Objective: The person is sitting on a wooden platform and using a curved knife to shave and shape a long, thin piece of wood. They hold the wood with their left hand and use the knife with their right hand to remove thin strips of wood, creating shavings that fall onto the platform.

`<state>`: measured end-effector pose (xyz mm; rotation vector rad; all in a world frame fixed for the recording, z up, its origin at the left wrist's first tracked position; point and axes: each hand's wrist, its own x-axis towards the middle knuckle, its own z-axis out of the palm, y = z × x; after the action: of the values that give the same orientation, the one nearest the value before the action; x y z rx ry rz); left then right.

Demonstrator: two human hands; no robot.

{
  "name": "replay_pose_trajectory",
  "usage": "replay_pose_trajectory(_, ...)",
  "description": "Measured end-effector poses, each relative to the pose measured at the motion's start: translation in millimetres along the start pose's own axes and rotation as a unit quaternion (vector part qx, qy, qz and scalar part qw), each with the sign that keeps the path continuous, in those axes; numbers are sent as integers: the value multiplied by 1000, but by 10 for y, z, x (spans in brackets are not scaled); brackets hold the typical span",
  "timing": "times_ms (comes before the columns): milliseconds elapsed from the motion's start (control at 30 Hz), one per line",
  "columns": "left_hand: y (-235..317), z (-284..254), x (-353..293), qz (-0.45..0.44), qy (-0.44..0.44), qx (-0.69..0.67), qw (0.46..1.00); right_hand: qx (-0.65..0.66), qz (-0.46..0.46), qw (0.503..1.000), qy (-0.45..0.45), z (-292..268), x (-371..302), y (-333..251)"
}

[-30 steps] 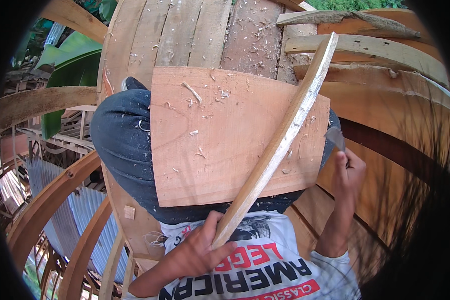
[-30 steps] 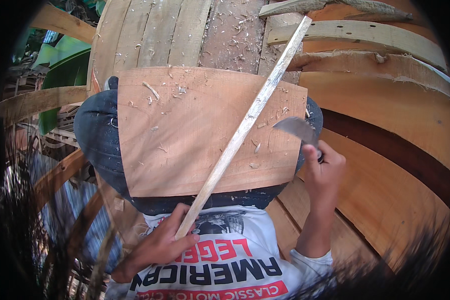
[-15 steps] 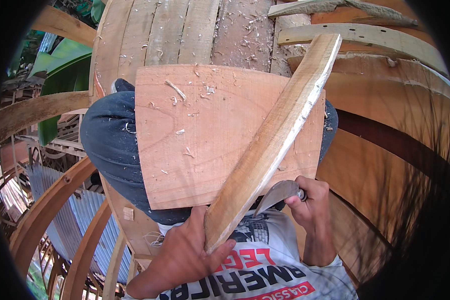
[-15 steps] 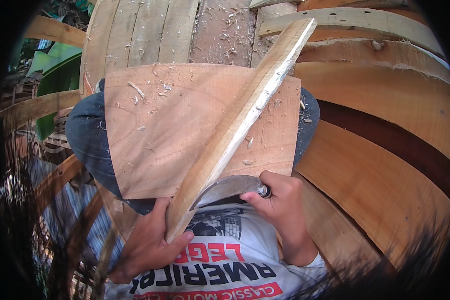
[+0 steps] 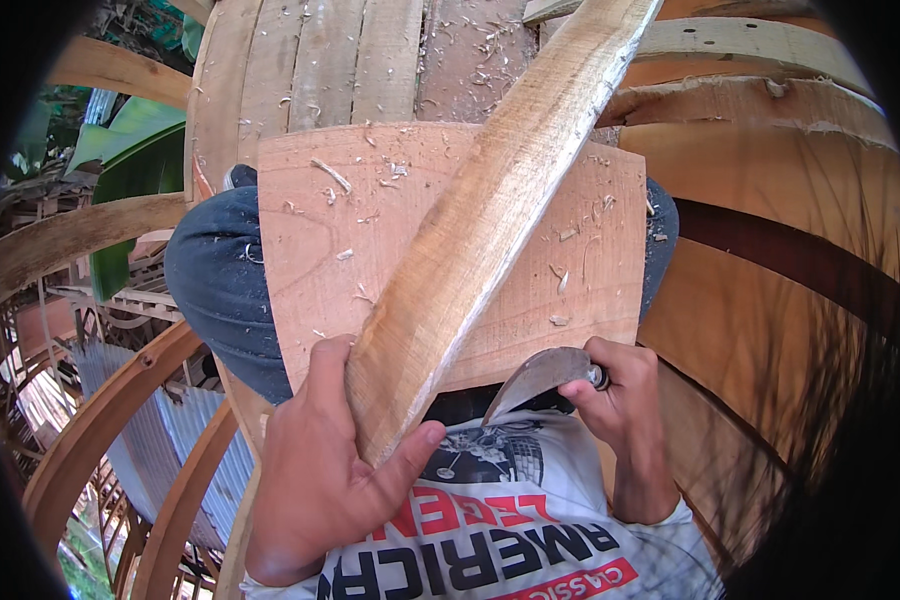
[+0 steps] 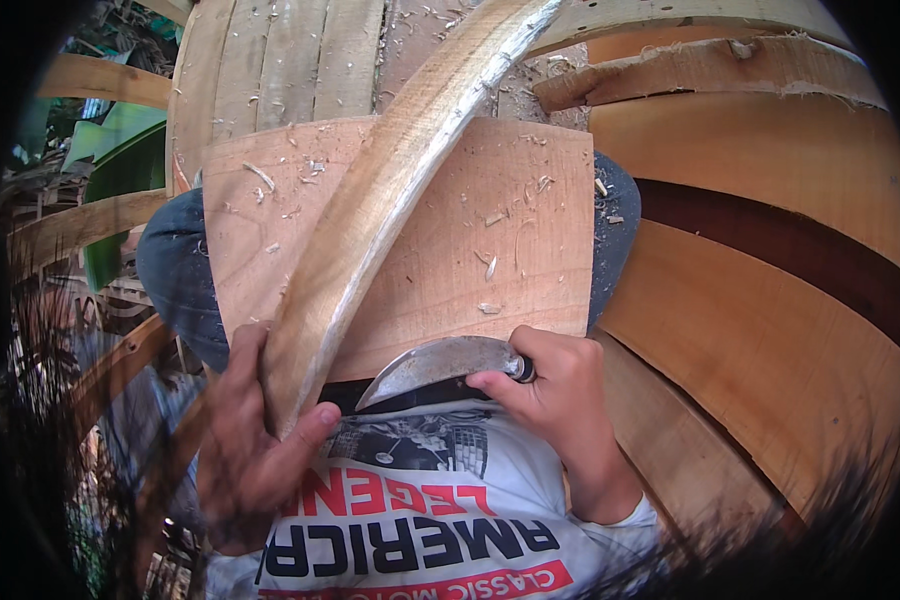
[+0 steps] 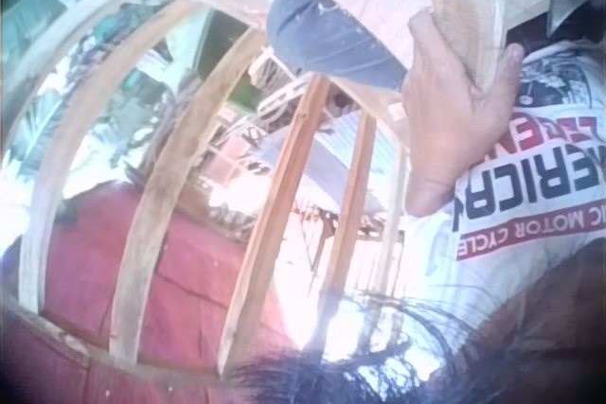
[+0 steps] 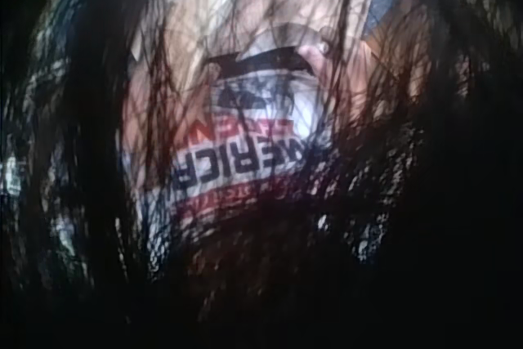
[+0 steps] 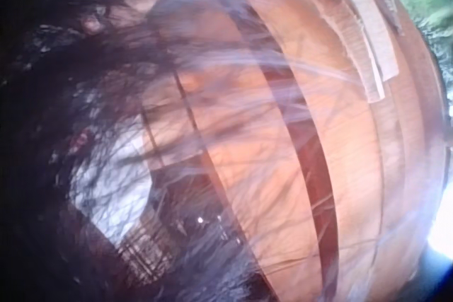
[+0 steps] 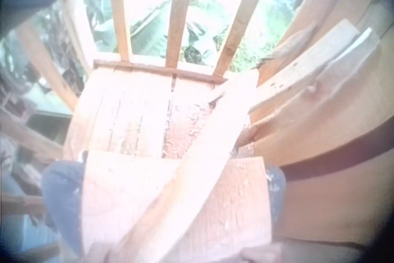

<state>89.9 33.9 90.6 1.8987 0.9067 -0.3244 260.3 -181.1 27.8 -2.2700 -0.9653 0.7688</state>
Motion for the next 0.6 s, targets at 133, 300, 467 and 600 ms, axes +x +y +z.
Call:
replay_pose_trajectory(133, -46, 17, -10, 0, 12, 35, 999, 8, -17, 1000, 15, -10, -23, 11)
replay_pose_trajectory(300, -139, 194, -320, 33, 38, 161, 986, -6, -18, 1000, -9, -29, -39, -34)
replay_pose_trajectory(467, -178, 300, -470, -20, -8, 90, 996, -29, -56, 997, -52, 29, -46, -141)
replay_pose_trajectory(600, -169, 369, -496, -14, -16, 82, 996, -58, -91, 994, -36, 129, -28, -242)
